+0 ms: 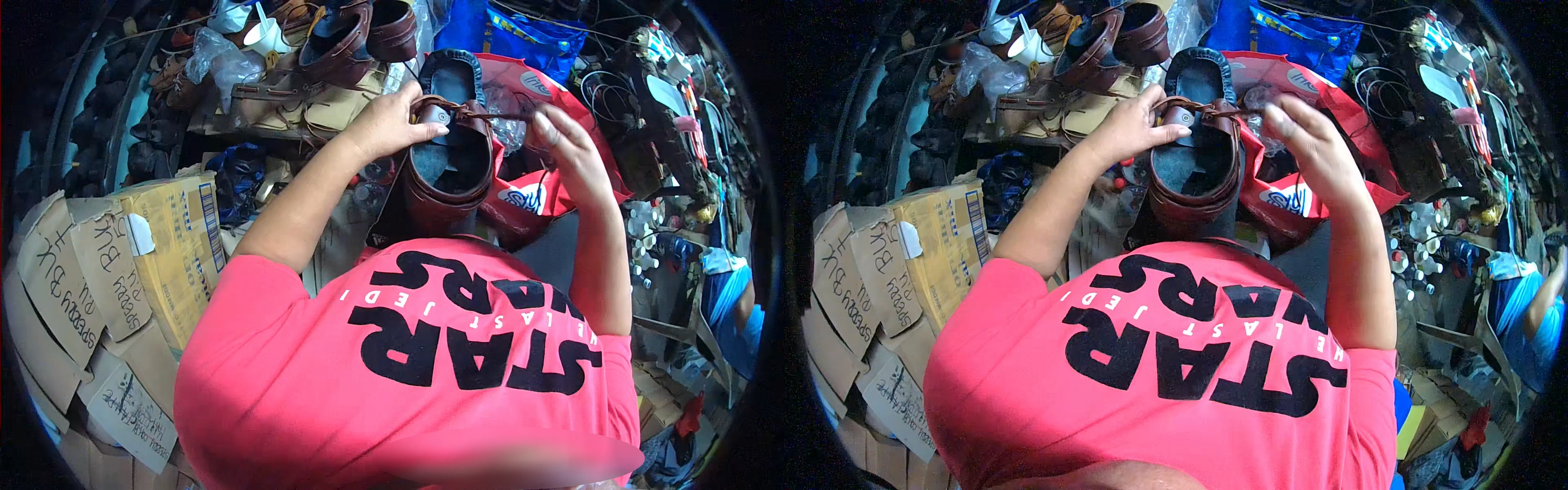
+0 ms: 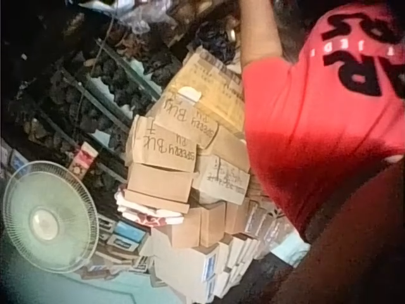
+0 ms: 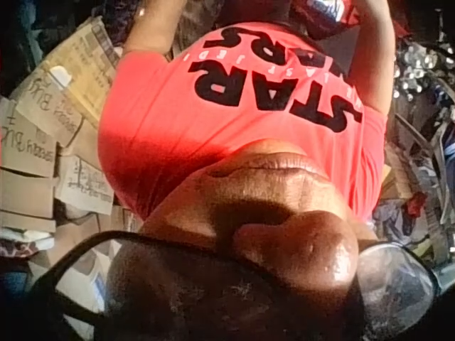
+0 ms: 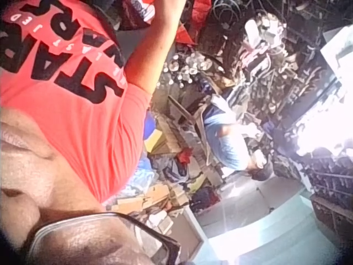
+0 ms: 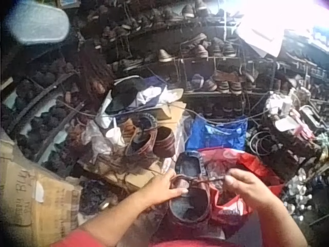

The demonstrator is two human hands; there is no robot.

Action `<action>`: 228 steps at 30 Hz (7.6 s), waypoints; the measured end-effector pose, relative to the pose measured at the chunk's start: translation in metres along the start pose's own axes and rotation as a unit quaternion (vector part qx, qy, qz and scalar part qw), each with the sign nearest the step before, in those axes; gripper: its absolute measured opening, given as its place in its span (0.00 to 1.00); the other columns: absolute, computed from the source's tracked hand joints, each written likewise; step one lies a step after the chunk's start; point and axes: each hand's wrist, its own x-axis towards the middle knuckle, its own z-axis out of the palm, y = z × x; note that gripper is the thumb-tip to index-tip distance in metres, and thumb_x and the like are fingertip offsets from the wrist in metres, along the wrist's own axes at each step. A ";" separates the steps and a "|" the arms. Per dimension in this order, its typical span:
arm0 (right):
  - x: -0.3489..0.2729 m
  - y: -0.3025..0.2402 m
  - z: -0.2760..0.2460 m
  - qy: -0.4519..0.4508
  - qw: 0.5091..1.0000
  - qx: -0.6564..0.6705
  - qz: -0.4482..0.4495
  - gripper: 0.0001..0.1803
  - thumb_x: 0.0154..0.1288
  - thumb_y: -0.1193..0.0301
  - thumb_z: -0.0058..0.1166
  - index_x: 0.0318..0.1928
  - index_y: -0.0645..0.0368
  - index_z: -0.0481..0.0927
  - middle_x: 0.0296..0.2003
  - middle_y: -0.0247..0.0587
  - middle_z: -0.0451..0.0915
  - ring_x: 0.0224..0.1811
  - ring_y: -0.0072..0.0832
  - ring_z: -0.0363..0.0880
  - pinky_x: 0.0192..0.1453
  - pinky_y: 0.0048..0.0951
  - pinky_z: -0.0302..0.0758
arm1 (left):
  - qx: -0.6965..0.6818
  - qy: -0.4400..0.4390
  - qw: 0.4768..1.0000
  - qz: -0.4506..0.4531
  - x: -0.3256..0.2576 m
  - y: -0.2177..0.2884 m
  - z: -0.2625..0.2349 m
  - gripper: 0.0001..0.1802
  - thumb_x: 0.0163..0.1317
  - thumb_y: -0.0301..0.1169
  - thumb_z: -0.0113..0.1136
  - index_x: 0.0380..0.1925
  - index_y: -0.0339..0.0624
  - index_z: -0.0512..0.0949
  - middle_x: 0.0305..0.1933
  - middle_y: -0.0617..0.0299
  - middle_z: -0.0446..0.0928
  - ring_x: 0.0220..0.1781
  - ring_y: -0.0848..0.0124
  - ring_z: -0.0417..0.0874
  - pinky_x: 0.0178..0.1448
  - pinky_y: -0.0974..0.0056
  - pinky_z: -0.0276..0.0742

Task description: The recorder is lacing and organizing various leather shoes and boots from a large bag.

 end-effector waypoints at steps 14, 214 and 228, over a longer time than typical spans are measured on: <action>0.057 0.013 0.056 -0.046 0.982 -0.156 -0.100 0.14 0.68 0.70 0.48 0.51 0.62 0.75 0.43 0.43 0.80 0.47 0.27 0.77 0.53 0.29 0.71 | 0.148 -0.050 0.962 0.222 -0.032 0.081 -0.055 0.12 0.59 0.36 0.58 0.29 0.37 0.74 0.27 0.48 0.75 0.32 0.49 0.77 0.36 0.53 0.71; -0.101 0.121 -0.117 0.385 0.833 -0.398 0.005 0.16 0.58 0.58 0.54 0.42 0.53 0.83 0.38 0.43 0.81 0.44 0.37 0.79 0.51 0.34 0.73 | -0.418 -0.702 0.484 0.313 -0.055 0.217 -0.008 0.07 0.62 0.36 0.58 0.35 0.45 0.79 0.38 0.48 0.76 0.30 0.60 0.77 0.34 0.60 0.69; -0.070 0.113 -0.053 -0.155 0.703 -0.652 0.236 0.22 0.47 0.47 0.62 0.37 0.45 0.85 0.44 0.39 0.81 0.53 0.38 0.75 0.56 0.43 0.68 | 0.149 -0.283 0.912 0.258 0.069 0.067 0.162 0.40 0.47 0.57 0.64 0.57 0.44 0.71 0.51 0.49 0.76 0.54 0.54 0.76 0.57 0.54 0.71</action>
